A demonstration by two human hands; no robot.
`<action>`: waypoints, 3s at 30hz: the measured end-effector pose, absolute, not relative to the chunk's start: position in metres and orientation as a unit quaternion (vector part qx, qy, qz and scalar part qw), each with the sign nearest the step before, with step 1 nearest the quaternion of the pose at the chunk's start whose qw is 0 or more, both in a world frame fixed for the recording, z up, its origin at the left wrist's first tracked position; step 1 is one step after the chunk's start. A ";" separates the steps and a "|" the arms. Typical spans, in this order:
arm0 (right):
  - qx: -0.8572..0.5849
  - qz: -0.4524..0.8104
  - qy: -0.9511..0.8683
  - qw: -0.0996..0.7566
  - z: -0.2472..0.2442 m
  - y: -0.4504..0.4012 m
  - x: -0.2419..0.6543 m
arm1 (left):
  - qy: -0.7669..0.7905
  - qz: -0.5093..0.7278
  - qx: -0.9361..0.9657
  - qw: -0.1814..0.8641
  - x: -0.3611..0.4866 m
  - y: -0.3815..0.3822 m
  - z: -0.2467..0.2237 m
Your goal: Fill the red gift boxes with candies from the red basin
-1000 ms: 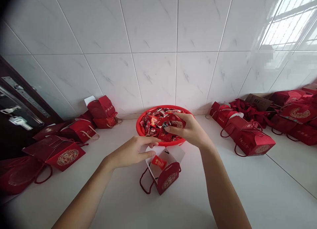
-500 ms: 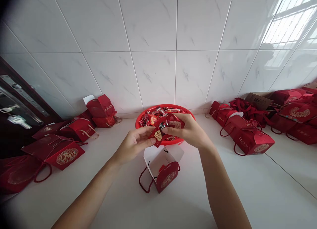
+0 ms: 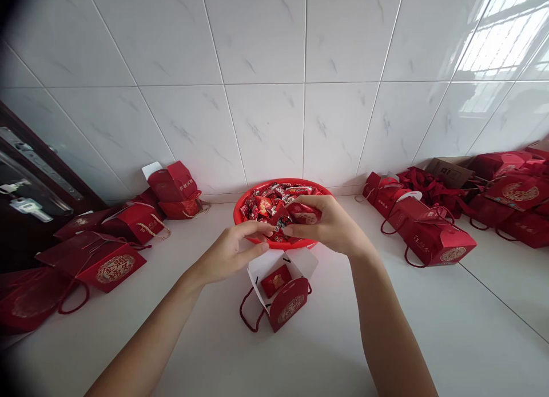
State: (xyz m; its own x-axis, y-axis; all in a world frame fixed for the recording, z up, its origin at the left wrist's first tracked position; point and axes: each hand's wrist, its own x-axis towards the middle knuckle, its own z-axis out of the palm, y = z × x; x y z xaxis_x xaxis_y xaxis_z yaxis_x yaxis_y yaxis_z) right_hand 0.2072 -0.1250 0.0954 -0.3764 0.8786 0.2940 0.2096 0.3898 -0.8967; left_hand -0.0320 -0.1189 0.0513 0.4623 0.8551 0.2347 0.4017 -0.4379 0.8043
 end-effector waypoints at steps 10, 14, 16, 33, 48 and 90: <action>-0.374 0.390 -0.761 0.359 0.090 -0.123 0.193 | 0.352 0.426 0.693 0.463 -0.020 -0.130 0.057; -0.372 0.395 -0.763 0.352 0.091 -0.124 0.193 | 0.344 0.416 0.709 0.453 -0.020 -0.130 0.057; -0.369 0.400 -0.761 0.354 0.093 -0.125 0.196 | 0.355 0.419 0.711 0.439 -0.022 -0.129 0.056; -0.346 0.467 -0.659 0.478 0.088 -0.123 0.188 | 0.367 0.572 0.583 0.446 -0.012 -0.130 0.052; -0.368 0.440 -0.702 0.422 0.094 -0.124 0.206 | 0.338 0.428 0.709 0.447 -0.021 -0.130 0.059; -0.443 0.198 -0.870 0.092 0.091 -0.145 0.189 | 0.416 0.100 0.852 0.300 -0.037 -0.142 0.068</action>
